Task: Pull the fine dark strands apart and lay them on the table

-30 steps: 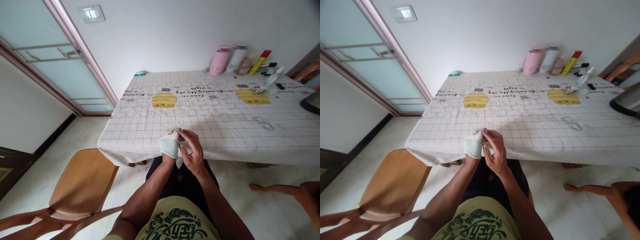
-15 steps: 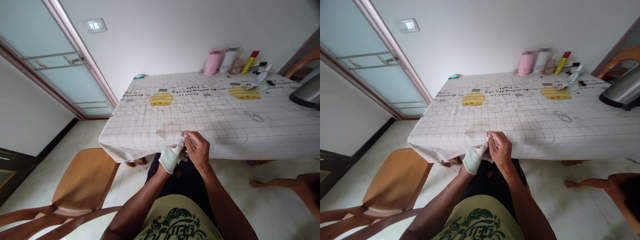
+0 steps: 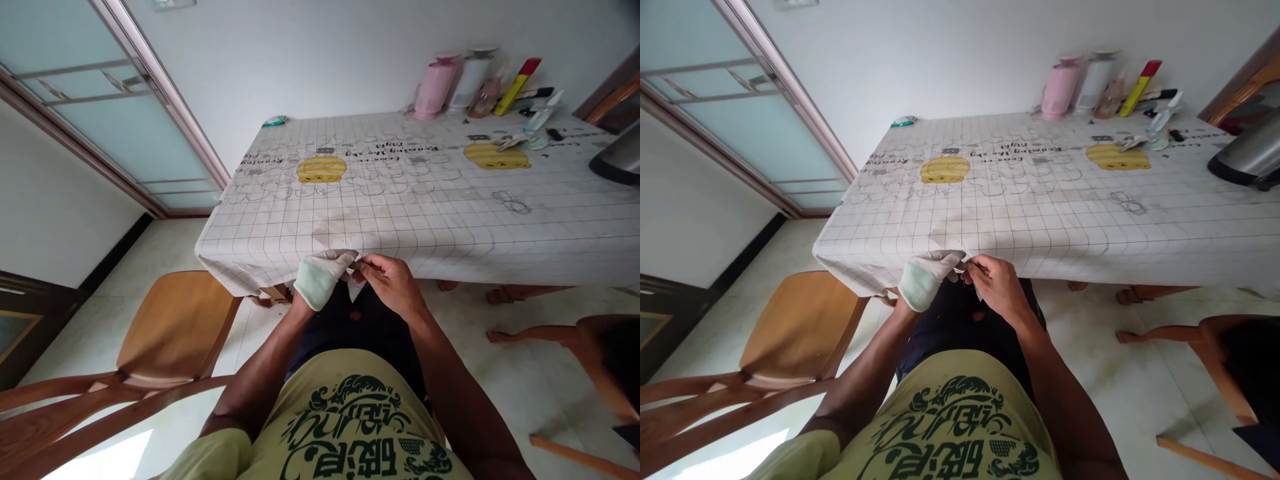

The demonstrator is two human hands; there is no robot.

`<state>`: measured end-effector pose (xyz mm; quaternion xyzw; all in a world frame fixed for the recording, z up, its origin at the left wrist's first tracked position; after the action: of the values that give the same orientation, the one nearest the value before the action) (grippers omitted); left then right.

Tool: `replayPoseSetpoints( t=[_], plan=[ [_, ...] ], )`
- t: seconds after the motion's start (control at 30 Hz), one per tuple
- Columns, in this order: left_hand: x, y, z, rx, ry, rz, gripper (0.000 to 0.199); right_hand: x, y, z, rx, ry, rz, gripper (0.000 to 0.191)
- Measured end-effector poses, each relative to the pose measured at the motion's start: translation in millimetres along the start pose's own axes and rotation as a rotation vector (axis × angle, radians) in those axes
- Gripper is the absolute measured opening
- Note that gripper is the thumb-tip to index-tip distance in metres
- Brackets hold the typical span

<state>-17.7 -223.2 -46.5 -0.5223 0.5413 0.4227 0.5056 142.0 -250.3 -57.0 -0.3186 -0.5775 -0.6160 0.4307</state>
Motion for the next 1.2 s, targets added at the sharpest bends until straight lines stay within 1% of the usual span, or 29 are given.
replayPoseSetpoints(
  t=[0.1,0.27,0.37,0.47,0.63,0.73,0.8,0.9,0.97,1.03,1.1,1.2],
  plan=[
    [10,3.2,2,-0.053,0.005,-0.048,0.026,-4,2,-3,0.011,-0.021,0.104,0.032],
    [16,15.3,2,-0.115,-0.034,-0.218,0.031,-18,9,-9,-0.062,-0.046,0.279,0.040],
    [17,17.4,4,-0.097,-0.048,-0.327,0.033,-20,8,-12,-0.037,-0.026,0.269,0.040],
    [18,15.8,4,-0.066,-0.037,-0.383,0.035,-15,5,-14,-0.013,0.004,0.181,0.038],
    [20,16.4,4,-0.020,-0.033,-0.364,0.036,-8,2,-16,-0.050,0.055,0.022,0.034],
    [21,20.1,7,0.027,-0.025,-0.296,0.034,-6,0,-17,0.004,0.083,-0.008,0.032],
    [21,21.1,11,0.086,-0.019,-0.246,0.031,-5,4,-16,0.003,0.093,0.012,0.031],
    [18,18.9,14,0.168,0.004,-0.199,0.027,0,15,-12,-0.039,0.109,0.012,0.031],
    [17,16.5,15,0.168,0.019,-0.179,0.023,3,16,-7,-0.016,0.111,-0.011,0.032],
    [17,13.9,14,0.132,0.032,-0.158,0.020,4,13,-3,0.026,0.097,-0.035,0.032],
    [18,10.6,13,0.104,0.041,-0.145,0.020,3,5,-1,0.074,0.076,-0.041,0.031],
    [19,4.3,8,0.127,0.047,-0.157,0.023,-1,-11,-1,0.136,0.048,0.060,0.028]
  ],
)
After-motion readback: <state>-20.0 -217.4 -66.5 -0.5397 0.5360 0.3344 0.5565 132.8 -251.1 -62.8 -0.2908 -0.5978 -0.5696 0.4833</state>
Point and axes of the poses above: each hand's wrist, its own z-axis towards the middle knuckle, its own y-axis out of the back of the hand, x = y × z, the point moved 5 cm from there along z, towards the middle knuckle, and after that the axes turned 10 degrees about -z, right-handed, at the moved point
